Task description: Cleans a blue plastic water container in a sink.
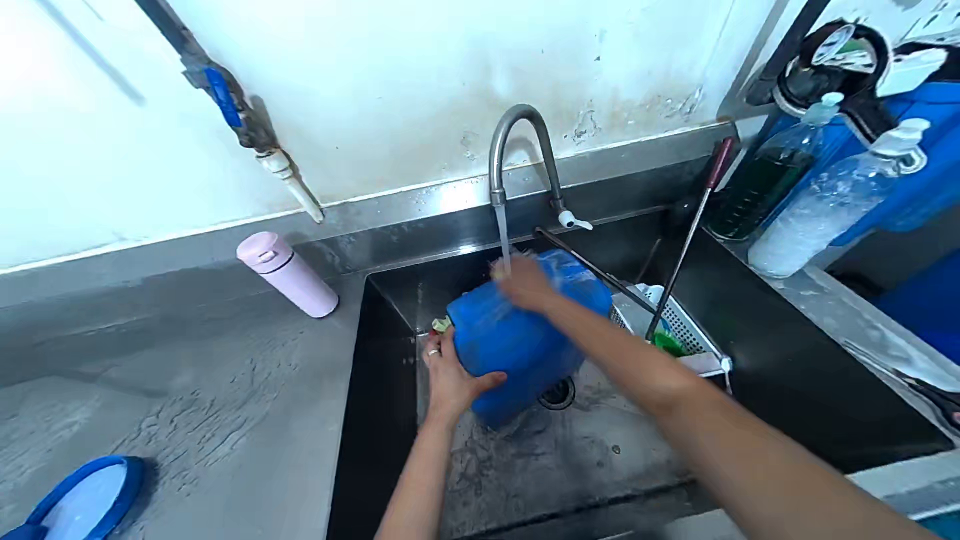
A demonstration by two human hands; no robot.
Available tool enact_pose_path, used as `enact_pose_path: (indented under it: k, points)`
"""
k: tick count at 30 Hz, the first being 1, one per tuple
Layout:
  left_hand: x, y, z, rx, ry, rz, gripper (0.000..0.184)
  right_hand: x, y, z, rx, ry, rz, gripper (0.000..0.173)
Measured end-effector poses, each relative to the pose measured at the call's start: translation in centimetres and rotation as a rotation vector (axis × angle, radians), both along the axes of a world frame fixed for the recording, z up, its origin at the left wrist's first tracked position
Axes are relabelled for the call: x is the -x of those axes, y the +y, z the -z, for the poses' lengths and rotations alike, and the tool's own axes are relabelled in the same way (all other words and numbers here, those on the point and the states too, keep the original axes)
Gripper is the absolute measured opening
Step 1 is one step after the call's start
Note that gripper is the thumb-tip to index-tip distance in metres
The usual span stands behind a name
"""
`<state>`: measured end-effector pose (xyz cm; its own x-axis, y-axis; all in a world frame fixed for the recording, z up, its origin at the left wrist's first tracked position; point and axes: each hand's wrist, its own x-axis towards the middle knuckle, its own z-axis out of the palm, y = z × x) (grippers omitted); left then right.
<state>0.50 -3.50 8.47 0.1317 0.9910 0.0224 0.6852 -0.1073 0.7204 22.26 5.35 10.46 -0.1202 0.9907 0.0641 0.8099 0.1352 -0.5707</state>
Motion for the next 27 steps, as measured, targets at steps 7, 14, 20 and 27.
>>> enact_pose_path:
  k: [7, 14, 20, 27]
  points:
    - [-0.1, 1.7, -1.8, 0.108, 0.283, 0.044, 0.121, 6.4, -0.8, 1.6, -0.010, -0.104, 0.069, 0.051]
    - [0.7, 2.4, -2.4, 0.144, 0.356, 0.170, 0.120, -8.2, -6.4, 0.9, -0.027, -0.149, 0.275, 0.046]
    - [-0.7, 6.1, -3.4, 0.141, 0.445, 0.126, 0.121, -10.9, -1.8, 1.5, 0.273, 0.126, 0.424, 0.080]
    - [-11.4, 8.4, -2.5, 0.044, 0.608, 0.282, 0.106, -8.2, -1.8, -0.7, 0.455, 0.083, 0.434, 0.077]
